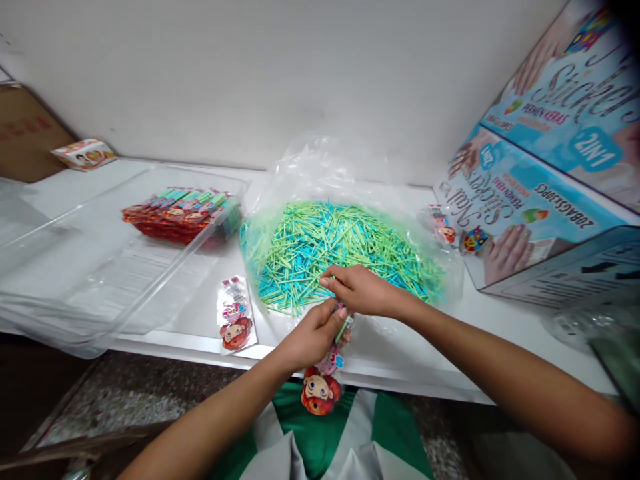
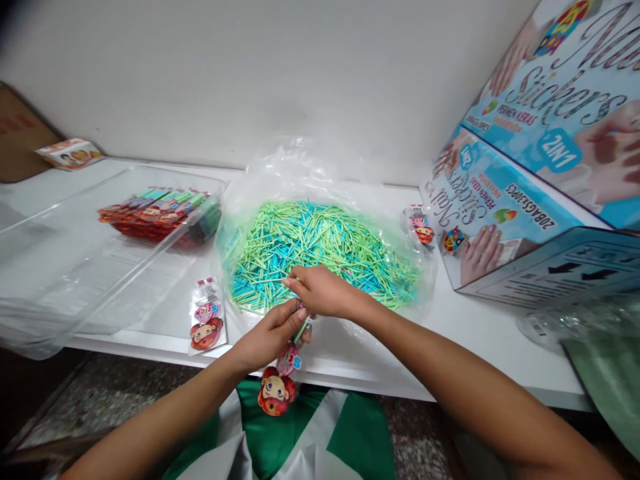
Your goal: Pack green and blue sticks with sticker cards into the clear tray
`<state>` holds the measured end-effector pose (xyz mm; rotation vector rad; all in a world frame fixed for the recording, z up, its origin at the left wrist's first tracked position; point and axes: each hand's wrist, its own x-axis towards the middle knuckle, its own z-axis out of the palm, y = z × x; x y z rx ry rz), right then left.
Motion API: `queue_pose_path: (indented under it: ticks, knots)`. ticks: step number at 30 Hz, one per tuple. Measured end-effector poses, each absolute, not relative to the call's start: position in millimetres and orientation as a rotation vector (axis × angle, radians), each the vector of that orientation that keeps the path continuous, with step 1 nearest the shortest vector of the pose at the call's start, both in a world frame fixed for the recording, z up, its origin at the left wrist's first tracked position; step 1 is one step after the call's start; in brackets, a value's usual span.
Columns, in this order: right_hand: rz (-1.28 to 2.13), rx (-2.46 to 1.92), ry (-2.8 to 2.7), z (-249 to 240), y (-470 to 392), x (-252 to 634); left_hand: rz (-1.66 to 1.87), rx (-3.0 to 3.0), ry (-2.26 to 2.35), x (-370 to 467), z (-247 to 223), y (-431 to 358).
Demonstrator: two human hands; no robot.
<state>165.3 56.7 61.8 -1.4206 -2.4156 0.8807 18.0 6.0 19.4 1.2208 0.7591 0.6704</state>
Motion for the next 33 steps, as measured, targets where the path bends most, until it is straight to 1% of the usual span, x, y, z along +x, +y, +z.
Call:
queue_pose_path:
  ticks: [5,7,10,14,17,22,28,33]
  knots:
    - [0.805,-1.349,-2.429,55,65,158,0.643,0.853,0.662,20,15,4]
    - [0.835,-1.337,-2.398,52,66,156,0.624,0.795,0.641,21,13,3]
    - [1.023,-1.345,-2.198,49,66,157,0.679,0.783,0.679,21,11,3]
    - [1.433,-1.345,-1.73,47,57,173,0.792,0.813,0.744,17,9,5]
    - [1.577,-1.316,-1.634,44,45,185,0.809,0.858,0.753,13,7,7]
    - [1.521,-1.324,-1.622,40,36,187,0.779,0.928,0.776,14,6,7]
    - [1.297,-1.371,-1.818,43,29,188,0.822,0.899,0.785,18,3,5]
    - [1.26,-1.351,-1.783,47,21,187,0.817,0.918,0.765,21,2,5]
